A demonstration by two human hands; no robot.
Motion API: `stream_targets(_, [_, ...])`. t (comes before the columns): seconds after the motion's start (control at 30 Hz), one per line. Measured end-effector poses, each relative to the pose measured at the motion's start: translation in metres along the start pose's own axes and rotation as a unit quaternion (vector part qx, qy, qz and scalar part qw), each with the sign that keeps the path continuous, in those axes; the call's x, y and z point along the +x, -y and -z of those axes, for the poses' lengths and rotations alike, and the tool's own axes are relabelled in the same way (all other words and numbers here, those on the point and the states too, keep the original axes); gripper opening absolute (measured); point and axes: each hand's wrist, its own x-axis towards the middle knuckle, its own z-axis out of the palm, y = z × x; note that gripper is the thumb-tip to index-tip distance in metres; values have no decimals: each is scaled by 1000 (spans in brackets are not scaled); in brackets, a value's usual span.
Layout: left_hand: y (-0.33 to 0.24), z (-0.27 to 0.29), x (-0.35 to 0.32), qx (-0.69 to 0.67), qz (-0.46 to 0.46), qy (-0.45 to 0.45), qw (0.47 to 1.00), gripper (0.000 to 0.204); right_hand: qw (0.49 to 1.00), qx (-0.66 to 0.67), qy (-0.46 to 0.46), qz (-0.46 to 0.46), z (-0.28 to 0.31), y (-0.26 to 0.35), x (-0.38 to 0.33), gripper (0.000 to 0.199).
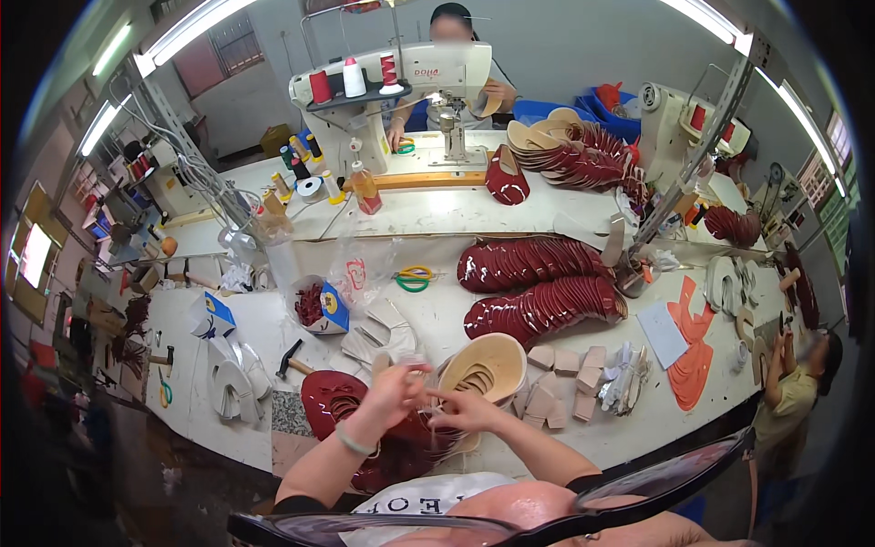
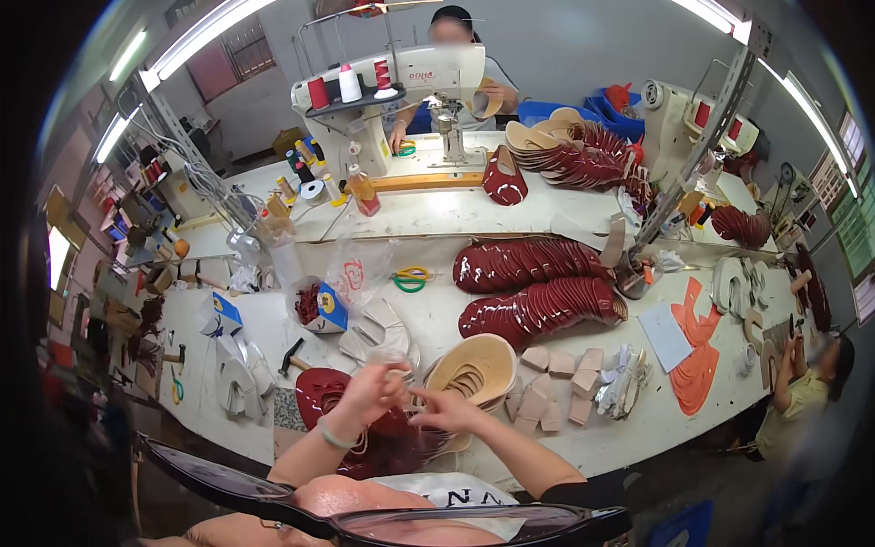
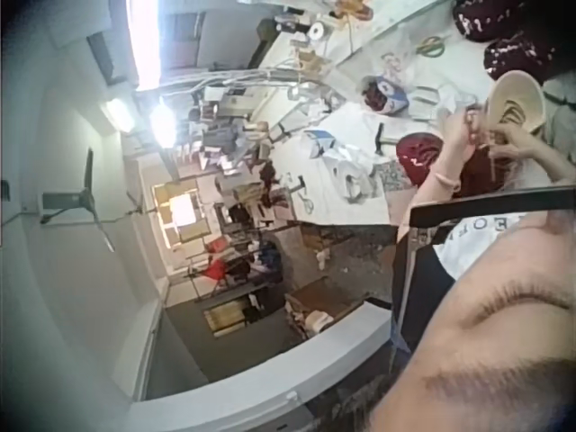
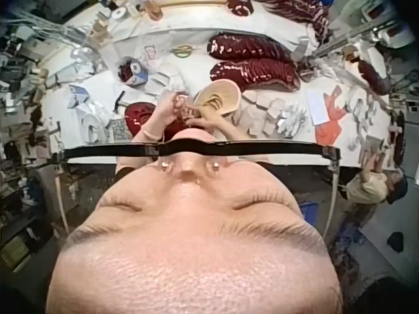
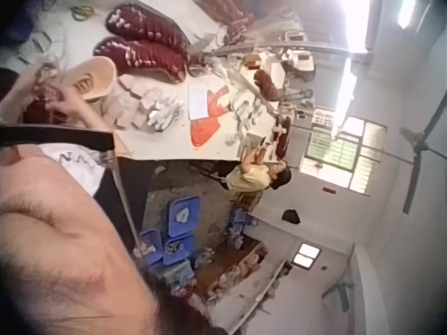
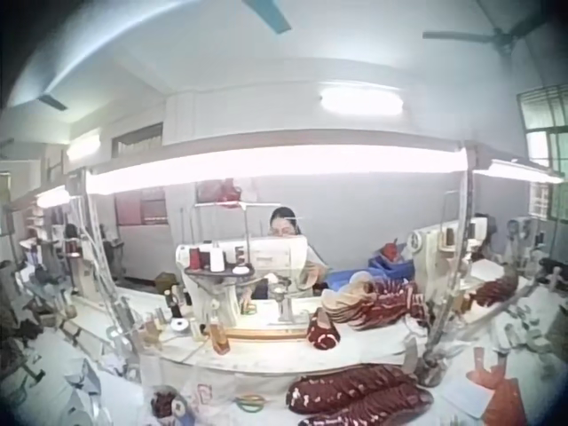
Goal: The person nests shoe upper components into stacks by hand, gathers plastic ties from a bin, and ties the stacked shoe uppers together.
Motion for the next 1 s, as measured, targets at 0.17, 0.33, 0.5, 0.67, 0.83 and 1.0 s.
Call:
stream_targets(0.17, [2,-17,42,-12,-29,-5,999,23,989,140,-50,-11,-9,-37,11,33])
stream_targets(0.33, [41,37,25,28,156,64,985,38,909,394,-106,-90,-9,-37,-8,25])
stream_targets(0.5, [5,63,10,-33,-43,-15,998,28,766,605,-187,-113,-2,-81,-17,25])
stream_targets(0.67, [1,43,-2,334,-146,-85,927,29,773,581,-231,-109,-3,-50,-24,21])
stream_targets(0.83, [43,-1,29,578,-112,166,791,15,946,275,-155,-76,13,-15,-8,25])
stream_targets(1.0, [48,6,26,374,-59,122,918,20,908,380,-153,-91,18,-15,-15,28])
